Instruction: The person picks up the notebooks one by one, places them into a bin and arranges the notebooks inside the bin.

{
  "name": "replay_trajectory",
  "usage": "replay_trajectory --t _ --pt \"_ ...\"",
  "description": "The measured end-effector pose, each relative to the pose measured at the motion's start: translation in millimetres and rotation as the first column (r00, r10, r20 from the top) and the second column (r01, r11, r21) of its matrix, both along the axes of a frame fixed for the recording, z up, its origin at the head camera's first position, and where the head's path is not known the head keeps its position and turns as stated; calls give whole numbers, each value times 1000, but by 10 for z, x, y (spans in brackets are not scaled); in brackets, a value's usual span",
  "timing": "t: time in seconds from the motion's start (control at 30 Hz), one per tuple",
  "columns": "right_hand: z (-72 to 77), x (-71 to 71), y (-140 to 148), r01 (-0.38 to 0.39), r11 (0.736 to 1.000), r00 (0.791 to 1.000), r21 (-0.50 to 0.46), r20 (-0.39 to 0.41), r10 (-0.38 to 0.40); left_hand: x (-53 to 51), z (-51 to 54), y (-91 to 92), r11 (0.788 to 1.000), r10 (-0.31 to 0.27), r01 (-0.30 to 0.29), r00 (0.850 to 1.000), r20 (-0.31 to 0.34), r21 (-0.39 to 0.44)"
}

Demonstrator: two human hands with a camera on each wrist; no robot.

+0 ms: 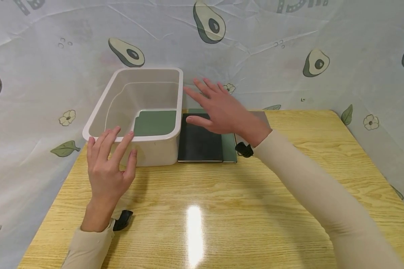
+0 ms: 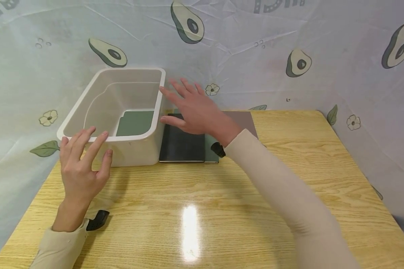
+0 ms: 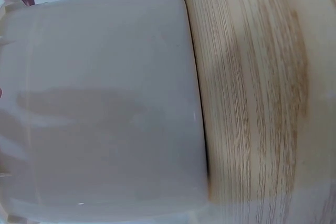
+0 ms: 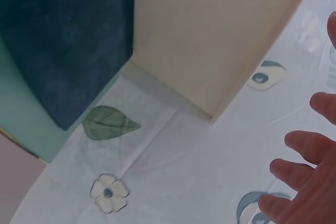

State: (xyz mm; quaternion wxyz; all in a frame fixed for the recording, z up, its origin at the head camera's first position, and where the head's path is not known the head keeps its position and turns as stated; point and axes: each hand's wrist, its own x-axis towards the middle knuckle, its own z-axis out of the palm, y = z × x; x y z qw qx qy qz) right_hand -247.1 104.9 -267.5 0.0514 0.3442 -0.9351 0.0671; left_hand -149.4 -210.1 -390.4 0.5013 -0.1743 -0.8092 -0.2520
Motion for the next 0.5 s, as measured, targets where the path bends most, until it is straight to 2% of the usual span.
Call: replay_trajectory --t 0.5 --pt "-86 -46 713 112 992 994 -51 -9 -113 12 -6 12 1000 22 -22 1000 12 -19"
